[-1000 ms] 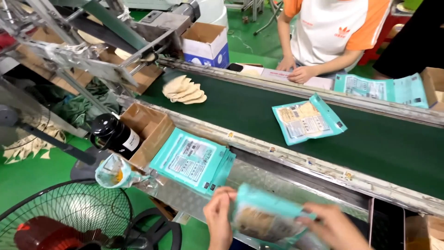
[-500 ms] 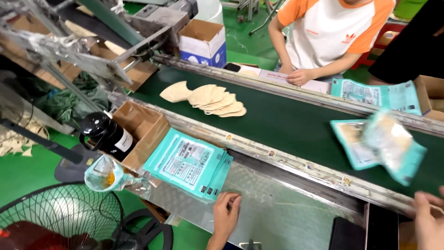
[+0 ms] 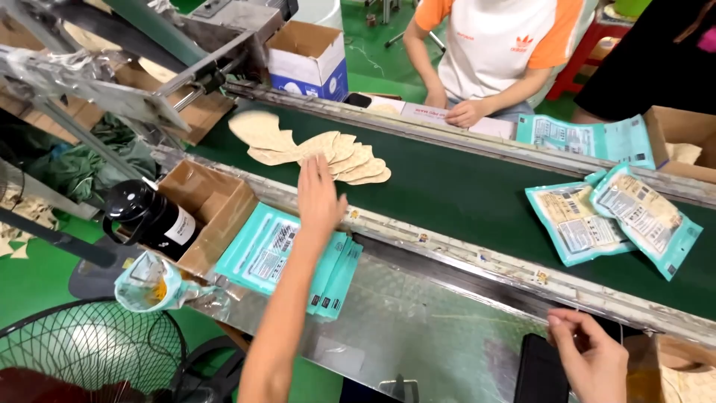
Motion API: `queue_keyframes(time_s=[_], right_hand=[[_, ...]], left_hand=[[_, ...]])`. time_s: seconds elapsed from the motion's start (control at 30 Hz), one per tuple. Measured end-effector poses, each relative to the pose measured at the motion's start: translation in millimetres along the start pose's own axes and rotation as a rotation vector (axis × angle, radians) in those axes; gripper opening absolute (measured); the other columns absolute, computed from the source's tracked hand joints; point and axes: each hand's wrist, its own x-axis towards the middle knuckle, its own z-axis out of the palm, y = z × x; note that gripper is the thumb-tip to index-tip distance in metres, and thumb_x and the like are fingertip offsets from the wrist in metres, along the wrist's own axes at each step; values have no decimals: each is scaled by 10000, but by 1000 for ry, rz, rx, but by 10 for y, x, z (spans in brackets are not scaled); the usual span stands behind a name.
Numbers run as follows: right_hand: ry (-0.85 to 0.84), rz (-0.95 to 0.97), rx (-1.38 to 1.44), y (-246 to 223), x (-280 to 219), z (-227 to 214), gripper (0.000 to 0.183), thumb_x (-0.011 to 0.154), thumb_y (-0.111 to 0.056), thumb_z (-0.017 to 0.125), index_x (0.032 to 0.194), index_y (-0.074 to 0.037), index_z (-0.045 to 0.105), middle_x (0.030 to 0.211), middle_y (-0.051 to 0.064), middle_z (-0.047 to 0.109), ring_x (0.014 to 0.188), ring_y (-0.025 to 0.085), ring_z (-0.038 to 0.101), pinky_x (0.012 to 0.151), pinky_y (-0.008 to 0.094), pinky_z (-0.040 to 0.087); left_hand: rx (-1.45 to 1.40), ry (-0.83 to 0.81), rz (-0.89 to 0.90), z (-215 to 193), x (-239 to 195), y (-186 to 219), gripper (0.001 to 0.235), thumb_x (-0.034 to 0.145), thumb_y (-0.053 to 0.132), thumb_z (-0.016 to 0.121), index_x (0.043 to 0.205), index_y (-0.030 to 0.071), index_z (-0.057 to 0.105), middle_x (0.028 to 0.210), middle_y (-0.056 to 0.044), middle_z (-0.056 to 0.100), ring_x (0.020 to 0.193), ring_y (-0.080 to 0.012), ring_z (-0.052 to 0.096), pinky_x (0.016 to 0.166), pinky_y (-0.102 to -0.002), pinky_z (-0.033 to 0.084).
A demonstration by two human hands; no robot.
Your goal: Packaging fabric face masks into individual plastic pouches at a conveyor belt workstation.
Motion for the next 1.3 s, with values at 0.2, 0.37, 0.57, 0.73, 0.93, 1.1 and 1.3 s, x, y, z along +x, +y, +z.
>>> queue_keyframes(time_s=[0.2,0.37,0.57,0.73,0.93,1.1,1.3], right_hand=[[34,51,-15,141,-206,-180,203,948,-45,705,1129,29,758,829,103,742,764,109,683,732,248,551],[5,71,54,713,-287,-292,235,939,-21,701,1151,69,745,836,134,752,779,150,707,752,290,569],[-306,187,289,419,-150,-217,495,937,-263,590,1307,65,613,1097,199,755,1002,240,758,837,401,629],[-677,433,498,-71,-102,387,790,922,-606,449,1458,-31,528,1295,221,718,1088,292,736,906,439,600],[-696,347,-142,-439,-128,875,639,839,-376,771,1346,-21,613,1131,182,747,1020,256,731,865,342,554],[-661,191,-388,-898,-89,825,564,748,-256,847,1232,-43,652,911,149,741,865,324,731,806,418,556],[-738,-366,-474,-1158,-114,569,758,694,-228,878,1356,-98,532,1179,134,670,1137,329,602,965,429,466]], left_hand=[[413,-345,72,891,671,-360,737,705,238,830,1308,-48,517,1270,-229,618,1242,-378,571,1067,-500,426],[425,-324,171,1606,569,-646,361,795,118,756,1115,20,620,1045,-135,716,1010,-280,699,843,-397,567],[46,50,152,513,-100,208,408,847,105,668,1244,39,594,1007,-120,677,894,-303,670,734,-422,558],[-250,123,398,132,-1755,1234,544,827,161,632,1357,41,593,1311,-146,640,1144,-316,648,943,-489,487],[-483,-333,269,-294,-2420,1709,709,735,155,712,1414,47,540,1419,-179,595,1268,-383,580,1021,-528,447],[-773,-251,114,-449,-1855,1240,994,574,332,946,1404,54,475,1420,-189,562,1286,-425,529,1083,-515,412],[-879,-663,85,-585,-1799,1168,1033,618,177,980,1516,96,475,1457,-181,586,1300,-374,589,1072,-411,488]])
